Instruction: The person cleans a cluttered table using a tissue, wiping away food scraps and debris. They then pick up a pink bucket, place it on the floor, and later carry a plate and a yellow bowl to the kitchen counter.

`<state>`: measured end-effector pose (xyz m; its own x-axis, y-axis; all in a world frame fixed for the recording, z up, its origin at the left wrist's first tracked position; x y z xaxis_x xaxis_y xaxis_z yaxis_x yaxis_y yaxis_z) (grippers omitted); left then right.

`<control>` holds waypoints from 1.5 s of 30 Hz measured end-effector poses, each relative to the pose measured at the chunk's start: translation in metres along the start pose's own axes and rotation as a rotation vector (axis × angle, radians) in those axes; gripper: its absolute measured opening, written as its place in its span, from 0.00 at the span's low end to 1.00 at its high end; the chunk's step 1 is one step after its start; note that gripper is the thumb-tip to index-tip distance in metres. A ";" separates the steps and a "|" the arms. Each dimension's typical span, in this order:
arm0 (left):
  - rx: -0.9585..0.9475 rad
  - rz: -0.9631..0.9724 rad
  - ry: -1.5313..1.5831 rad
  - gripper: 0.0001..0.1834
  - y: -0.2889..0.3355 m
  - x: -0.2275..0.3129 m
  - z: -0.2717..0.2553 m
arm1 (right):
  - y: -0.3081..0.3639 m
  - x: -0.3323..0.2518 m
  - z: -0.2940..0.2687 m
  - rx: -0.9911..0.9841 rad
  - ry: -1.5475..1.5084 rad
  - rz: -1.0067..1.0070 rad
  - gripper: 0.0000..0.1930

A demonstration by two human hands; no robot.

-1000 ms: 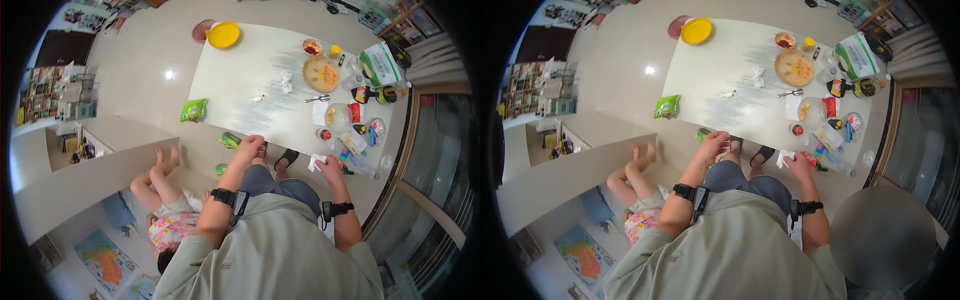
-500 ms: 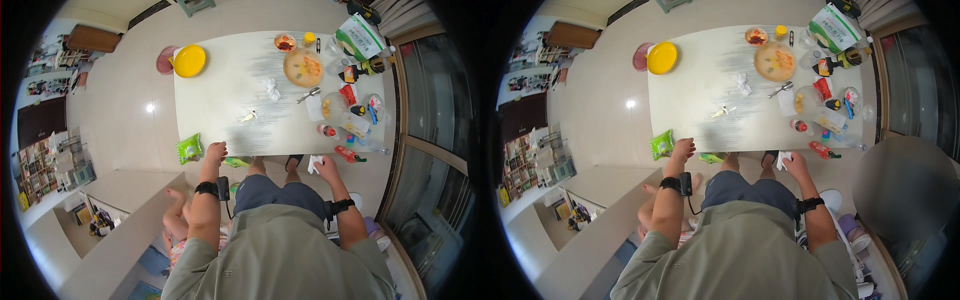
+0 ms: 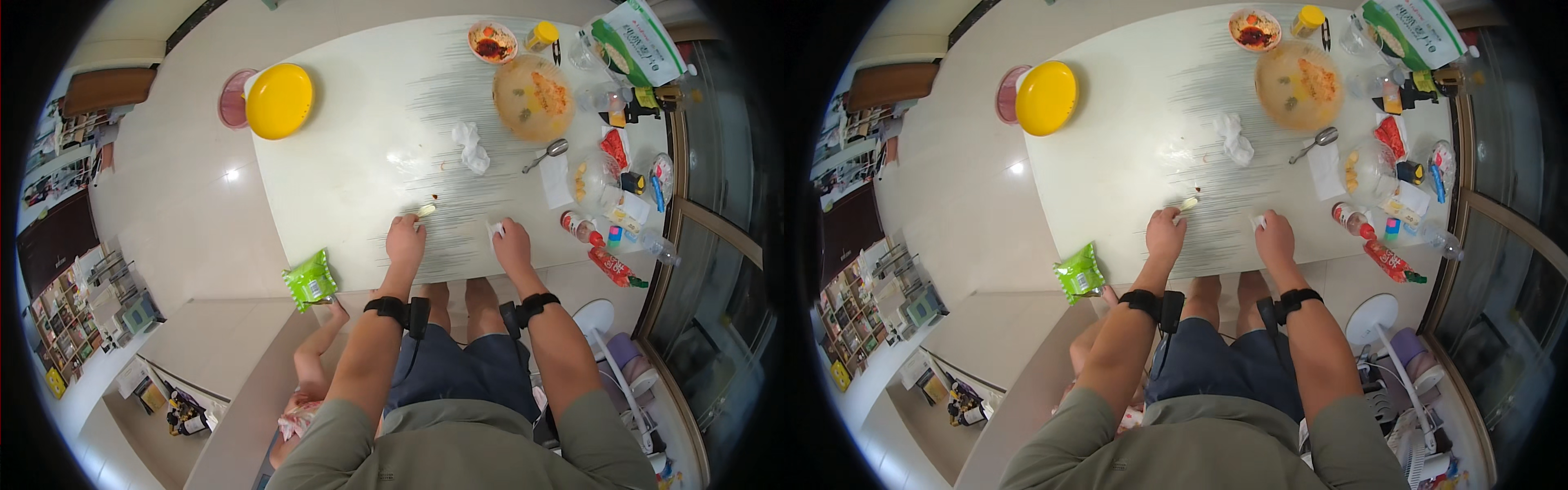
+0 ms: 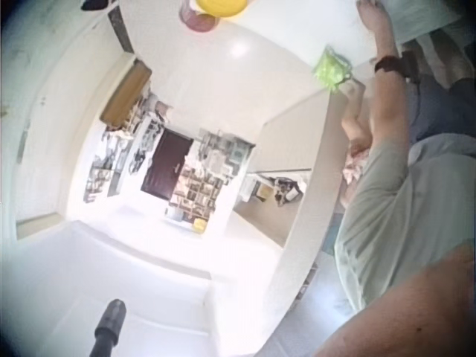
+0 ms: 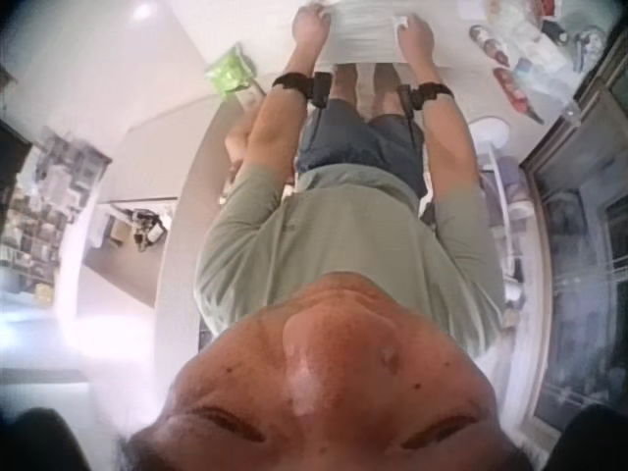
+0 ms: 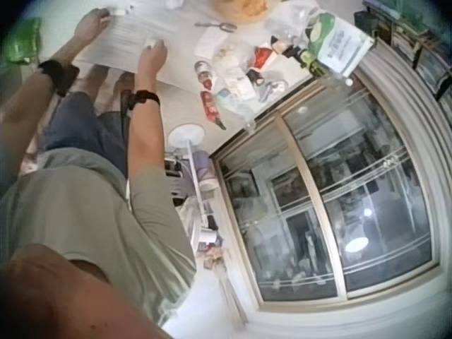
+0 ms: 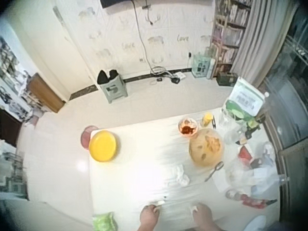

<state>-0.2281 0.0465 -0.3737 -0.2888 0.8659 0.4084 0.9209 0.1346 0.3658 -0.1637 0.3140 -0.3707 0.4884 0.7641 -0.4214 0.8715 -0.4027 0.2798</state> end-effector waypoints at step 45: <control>-0.019 0.281 0.031 0.16 0.064 0.110 0.089 | 0.033 0.162 -0.022 0.107 -0.162 0.385 0.10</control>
<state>-0.1774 0.1934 -0.3797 -0.0310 0.8528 0.5212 0.9609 -0.1181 0.2504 -0.0568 0.4355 -0.4107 0.7721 0.4624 -0.4359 0.6198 -0.6996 0.3556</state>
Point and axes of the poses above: each hand's wrist, its own y-axis away from the middle knuckle, its own z-axis out of the palm, x = y × z, the point moved 10 cm from there along -y, towards the middle knuckle, and after that the axes turned 11 degrees about x, right-handed, at the moved point
